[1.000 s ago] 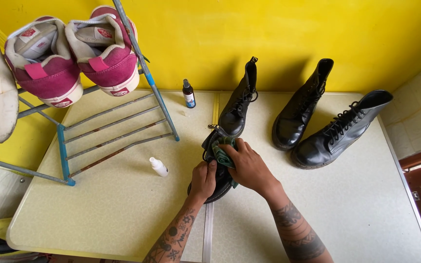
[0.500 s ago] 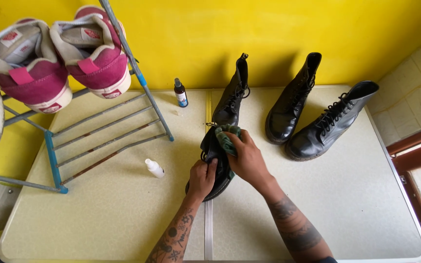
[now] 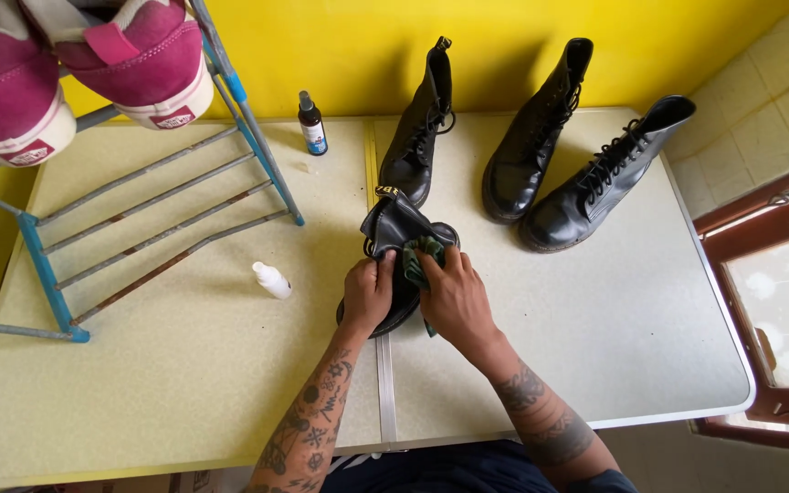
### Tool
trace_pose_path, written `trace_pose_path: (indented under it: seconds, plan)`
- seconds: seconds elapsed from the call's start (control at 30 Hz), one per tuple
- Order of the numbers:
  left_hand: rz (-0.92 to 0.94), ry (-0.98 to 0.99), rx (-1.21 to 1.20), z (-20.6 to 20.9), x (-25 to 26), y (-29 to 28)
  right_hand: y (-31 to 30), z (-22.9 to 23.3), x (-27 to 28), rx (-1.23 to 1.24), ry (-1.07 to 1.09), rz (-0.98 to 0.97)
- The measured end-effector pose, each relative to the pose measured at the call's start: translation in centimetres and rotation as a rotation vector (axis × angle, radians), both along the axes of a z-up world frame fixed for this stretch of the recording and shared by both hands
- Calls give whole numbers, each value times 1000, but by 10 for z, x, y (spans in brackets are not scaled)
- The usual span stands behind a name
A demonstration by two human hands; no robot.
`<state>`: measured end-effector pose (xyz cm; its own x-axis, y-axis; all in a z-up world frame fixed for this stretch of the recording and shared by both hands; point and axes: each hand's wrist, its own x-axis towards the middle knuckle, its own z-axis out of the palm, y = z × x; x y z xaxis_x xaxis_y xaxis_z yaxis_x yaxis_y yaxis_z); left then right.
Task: Clean and polish a pair of black leather boots using a cleaning cloth and spray.
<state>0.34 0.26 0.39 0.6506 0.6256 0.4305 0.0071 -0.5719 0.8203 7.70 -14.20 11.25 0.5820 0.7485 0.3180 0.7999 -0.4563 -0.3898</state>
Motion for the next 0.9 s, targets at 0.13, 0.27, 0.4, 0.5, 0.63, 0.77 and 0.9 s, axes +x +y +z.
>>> trace_pose_path:
  seconds: [0.13, 0.27, 0.4, 0.5, 0.63, 0.77, 0.9]
  plan:
    - [26, -9, -2, -4, 2, 2, -8, 0, 13, -28, 114, 34]
    - [4, 22, 5, -3, -2, 1, -4, 18, 23, 120, 305, 107]
    - [-55, -4, 30, -3, -5, 0, 11, 0, 11, 246, 164, 119]
    - [-90, -17, -99, -17, -7, 4, 13, -9, 4, 225, -11, 119]
    - [-163, 8, -153, -16, -11, 8, -4, -6, -5, 81, 69, 63]
    - [-289, -112, -46, 50, -15, -6, -25, 13, 2, 8, 246, 147]
    - [-314, -95, -102, 44, -8, -5, -35, 10, 18, 131, 442, 329]
